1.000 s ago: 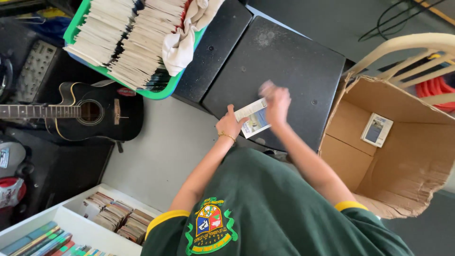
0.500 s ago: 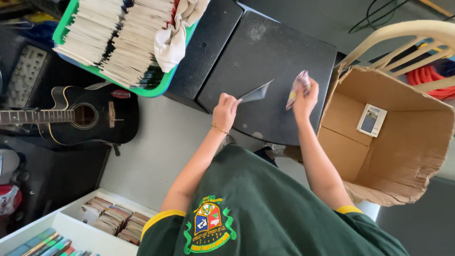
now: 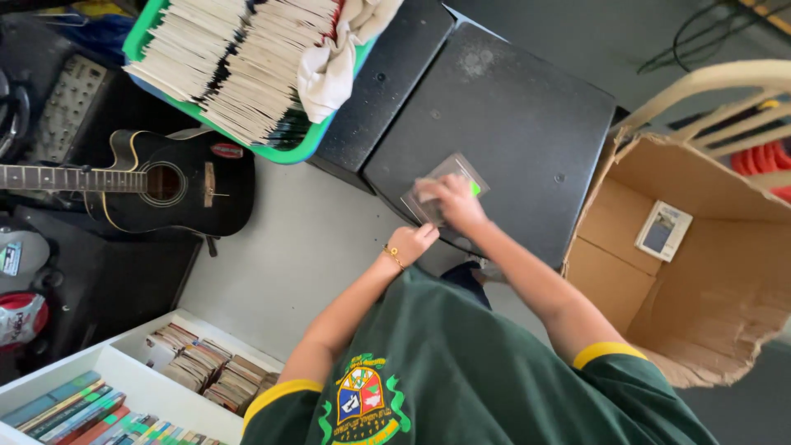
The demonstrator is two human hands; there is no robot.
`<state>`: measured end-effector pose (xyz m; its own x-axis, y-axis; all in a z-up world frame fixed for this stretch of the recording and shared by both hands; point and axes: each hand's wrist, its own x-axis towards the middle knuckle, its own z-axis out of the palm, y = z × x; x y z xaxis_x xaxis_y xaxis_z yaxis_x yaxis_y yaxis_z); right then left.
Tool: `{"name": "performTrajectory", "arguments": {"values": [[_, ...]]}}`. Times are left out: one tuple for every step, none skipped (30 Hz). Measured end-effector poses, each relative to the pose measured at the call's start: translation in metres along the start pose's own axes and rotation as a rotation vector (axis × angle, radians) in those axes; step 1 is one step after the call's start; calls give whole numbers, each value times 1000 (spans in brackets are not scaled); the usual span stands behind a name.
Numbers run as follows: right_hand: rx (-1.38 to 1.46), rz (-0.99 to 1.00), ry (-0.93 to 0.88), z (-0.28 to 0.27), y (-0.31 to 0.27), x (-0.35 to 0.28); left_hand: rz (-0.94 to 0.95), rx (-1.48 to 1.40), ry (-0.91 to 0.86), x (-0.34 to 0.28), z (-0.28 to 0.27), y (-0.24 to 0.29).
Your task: Cleaning DVD cases with a cloth and placing them into a cardboard box.
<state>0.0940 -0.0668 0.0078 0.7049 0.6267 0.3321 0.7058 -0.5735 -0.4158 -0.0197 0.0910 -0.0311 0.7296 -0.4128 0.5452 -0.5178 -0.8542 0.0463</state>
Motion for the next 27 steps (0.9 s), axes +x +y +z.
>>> {"name": "performTrajectory", "arguments": {"values": [[1, -10, -1, 17, 44, 5, -7, 7, 3, 3, -1, -3], [-316, 121, 29, 35, 88, 11, -1, 16, 1, 5, -2, -5], [-634, 254, 58, 53, 131, 11, 3, 20, -5, 5, -4, -3], [-633, 247, 54, 29, 117, 27, -5, 22, -4, 0, 1, -3], [-498, 396, 130, 6, 103, 42, -7, 21, -7, -3, 5, -3], [-359, 542, 205, -18, 89, 57, -9, 20, -10, -7, 10, -3], [-360, 539, 211, -7, 76, 60, -6, 23, -5, -8, 10, -3], [-457, 447, 165, 4, 64, 62, -18, -8, -43, -9, 9, -4], [-554, 356, 119, 15, 51, 63, -29, -41, -82, -10, 9, -4], [-556, 356, 125, 12, 24, 53, -25, -39, -78, -10, 11, -4], [-313, 67, 118, 10, -5, 40, -30, -23, -88, -11, 12, -4], [-67, -220, 111, 7, -34, 28, -35, -6, -98, -12, 13, -3], [-70, -219, 114, 1, -22, 18, -31, -6, -97, -11, 13, -4], [-18, -260, 107, -6, -11, 8, -16, 7, -92, -10, 14, -6], [34, -300, 99, -13, 0, -3, -2, 19, -88, -10, 14, -6], [32, -297, 101, -25, 14, 4, 1, 17, -88, -9, 13, -8], [-316, -64, 123, -38, 28, 9, 2, 12, -93, -8, 12, -7], [-660, 174, 143, -50, 42, 14, 3, 8, -97, -7, 12, -6], [-663, 185, 141, -45, 69, 4, 11, 0, -100, -8, 19, -1], [-396, 460, 221, -40, 97, -7, -16, -50, -185, -9, 25, 5], [-120, 722, 306, -36, 126, -16, -40, -96, -266, -7, 33, 8], [-123, 730, 313, -38, 123, -21, -30, -100, -266, 14, 20, 12], [28, 830, 393, -39, 119, -29, -153, -405, -450, 35, 7, 18], [182, 925, 475, -41, 116, -36, -279, -709, -636, 56, -6, 23], [175, 940, 488, -42, 110, -48, -260, -714, -644, 70, -3, 14], [216, 992, 522, -42, 104, -60, -141, -682, -457, 84, 1, 6], [253, 1045, 553, -43, 96, -74, -27, -652, -267, 97, 5, 1]]}}
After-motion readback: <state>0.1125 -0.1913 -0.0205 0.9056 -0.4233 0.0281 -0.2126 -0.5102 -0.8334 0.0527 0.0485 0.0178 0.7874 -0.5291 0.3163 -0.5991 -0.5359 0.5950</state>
